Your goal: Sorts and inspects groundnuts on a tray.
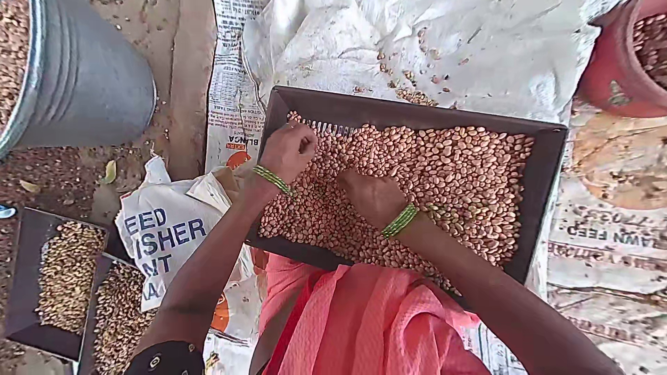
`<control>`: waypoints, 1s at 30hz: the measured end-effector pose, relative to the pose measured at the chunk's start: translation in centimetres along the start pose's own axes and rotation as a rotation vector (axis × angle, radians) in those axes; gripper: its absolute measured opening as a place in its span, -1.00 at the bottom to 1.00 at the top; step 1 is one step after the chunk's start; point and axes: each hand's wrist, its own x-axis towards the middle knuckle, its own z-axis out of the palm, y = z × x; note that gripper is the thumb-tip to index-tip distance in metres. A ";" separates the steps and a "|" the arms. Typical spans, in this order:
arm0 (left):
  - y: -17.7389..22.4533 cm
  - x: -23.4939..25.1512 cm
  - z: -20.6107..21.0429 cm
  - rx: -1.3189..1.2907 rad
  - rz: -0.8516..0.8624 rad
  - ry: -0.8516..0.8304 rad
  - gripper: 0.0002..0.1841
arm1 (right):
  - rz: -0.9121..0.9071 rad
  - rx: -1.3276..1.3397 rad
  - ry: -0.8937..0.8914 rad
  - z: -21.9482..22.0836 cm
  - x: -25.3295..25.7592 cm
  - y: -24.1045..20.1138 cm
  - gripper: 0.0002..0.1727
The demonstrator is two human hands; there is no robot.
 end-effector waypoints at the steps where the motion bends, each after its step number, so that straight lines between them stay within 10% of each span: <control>1: -0.2 -0.5 -0.9 -0.045 -0.016 0.048 -0.77 | -0.051 -0.088 0.010 0.5 0.2 -0.3 -0.74; 10: -2.2 -3.8 -3.6 -0.054 -0.061 0.237 -0.80 | 0.066 -0.165 -0.238 0.2 1.4 -3.3 -0.73; 15: -0.1 -4.6 -4.2 -0.229 0.102 0.209 -0.80 | 0.093 0.955 -0.122 -1.6 -0.3 0.1 -0.83; 18: 2.0 -5.1 -5.2 -0.484 0.293 0.131 -0.77 | 0.145 1.551 -0.343 -2.3 -0.8 0.8 -0.66; 21: 1.5 -4.1 -5.3 -0.191 0.224 0.203 -0.74 | 0.268 1.653 -0.292 -1.8 -0.4 -0.1 -0.39; 30: -1.5 -1.7 0.1 0.381 0.011 -0.110 -0.72 | 0.382 1.708 -0.130 -1.8 -1.2 -0.1 -0.41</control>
